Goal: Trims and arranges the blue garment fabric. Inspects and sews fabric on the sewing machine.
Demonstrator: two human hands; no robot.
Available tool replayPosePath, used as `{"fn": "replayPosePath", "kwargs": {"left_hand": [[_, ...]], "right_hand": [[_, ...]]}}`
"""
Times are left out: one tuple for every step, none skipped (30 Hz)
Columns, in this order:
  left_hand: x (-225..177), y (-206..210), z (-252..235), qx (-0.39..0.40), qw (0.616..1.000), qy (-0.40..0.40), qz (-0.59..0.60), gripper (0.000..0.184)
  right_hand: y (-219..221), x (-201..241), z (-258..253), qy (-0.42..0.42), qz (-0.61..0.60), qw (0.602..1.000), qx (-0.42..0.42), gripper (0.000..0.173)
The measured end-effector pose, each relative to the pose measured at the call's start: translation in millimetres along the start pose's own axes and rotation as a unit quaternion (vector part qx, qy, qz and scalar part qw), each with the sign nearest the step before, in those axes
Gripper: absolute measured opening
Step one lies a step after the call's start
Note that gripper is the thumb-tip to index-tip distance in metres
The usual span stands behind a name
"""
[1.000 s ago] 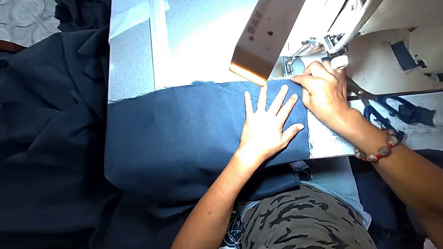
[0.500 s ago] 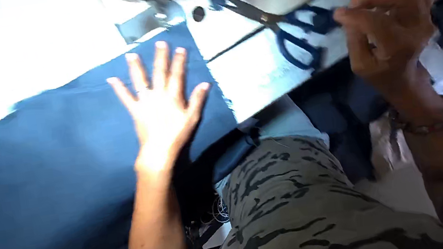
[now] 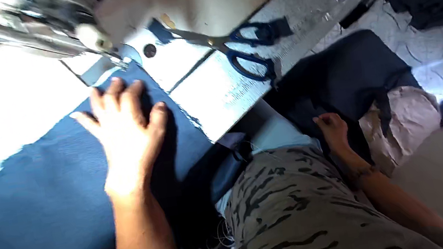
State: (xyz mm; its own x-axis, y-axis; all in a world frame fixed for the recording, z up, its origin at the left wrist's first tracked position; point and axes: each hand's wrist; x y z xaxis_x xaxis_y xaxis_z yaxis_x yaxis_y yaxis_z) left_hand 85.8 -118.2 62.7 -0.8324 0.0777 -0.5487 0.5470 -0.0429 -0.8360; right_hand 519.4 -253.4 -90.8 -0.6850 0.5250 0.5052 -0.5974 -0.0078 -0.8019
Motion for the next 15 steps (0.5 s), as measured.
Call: {"fn": "replayPosePath", "kwargs": {"left_hand": [[1, 1, -5, -0.018, 0.999, 0.049, 0.014, 0.054], [2, 3, -10, -0.040, 0.993, 0.101, 0.050, 0.048], [4, 7, -16, -0.067, 0.980, 0.154, 0.108, 0.044], [6, 11, -21, -0.097, 0.958, 0.202, 0.182, 0.040], [6, 13, -26, -0.107, 0.927, 0.232, 0.276, 0.036], [5, 11, -26, -0.078, 0.890, 0.231, 0.385, 0.034], [5, 8, -24, -0.016, 0.845, 0.200, 0.496, 0.038], [5, 4, -22, 0.068, 0.789, 0.165, 0.588, 0.050], [6, 0, -20, 0.155, 0.734, 0.148, 0.645, 0.067], [5, -3, -18, 0.226, 0.692, 0.150, 0.669, 0.080], [3, -5, -14, 0.262, 0.677, 0.159, 0.669, 0.084], [-2, -9, -9, 0.273, 0.684, 0.160, 0.657, 0.077], [-7, -15, -3, 0.271, 0.703, 0.151, 0.640, 0.062], [-13, -20, 1, 0.270, 0.718, 0.134, 0.627, 0.049], [-17, -23, 4, 0.276, 0.727, 0.124, 0.616, 0.042]], "right_hand": [[-12, 15, 4, -0.029, -0.022, 0.999, 0.020, 0.030], [-24, 35, 9, -0.069, -0.045, 0.996, 0.043, 0.030], [-36, 58, 14, -0.117, -0.080, 0.988, 0.068, 0.027], [-48, 84, 18, -0.164, -0.128, 0.974, 0.096, 0.020], [-56, 112, 22, -0.211, -0.192, 0.951, 0.122, 0.014], [-61, 139, 25, -0.259, -0.264, 0.915, 0.159, 0.010], [-64, 167, 27, -0.302, -0.332, 0.869, 0.206, 0.010], [-63, 196, 31, -0.337, -0.391, 0.819, 0.252, 0.013], [-60, 226, 36, -0.364, -0.432, 0.773, 0.288, 0.017], [-56, 255, 43, -0.379, -0.460, 0.739, 0.314, 0.019], [-52, 282, 50, -0.384, -0.479, 0.715, 0.335, 0.019], [-48, 306, 58, -0.376, -0.500, 0.698, 0.349, 0.018], [-45, 327, 64, -0.357, -0.522, 0.688, 0.357, 0.019], [-43, 344, 68, -0.332, -0.542, 0.685, 0.357, 0.020], [-42, 357, 70, -0.311, -0.558, 0.686, 0.349, 0.025]]}}
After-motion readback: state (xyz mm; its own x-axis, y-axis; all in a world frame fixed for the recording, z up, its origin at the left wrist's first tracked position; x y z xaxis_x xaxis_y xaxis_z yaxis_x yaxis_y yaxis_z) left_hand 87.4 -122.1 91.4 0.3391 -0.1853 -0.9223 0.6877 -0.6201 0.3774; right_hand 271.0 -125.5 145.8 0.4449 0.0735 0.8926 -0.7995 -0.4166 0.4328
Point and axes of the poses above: each hand's wrist, its own z-axis away from the middle knuckle, its own y-axis out of the palm, x = y × z, and after that the axes turned 14 degrees about z, right-handed
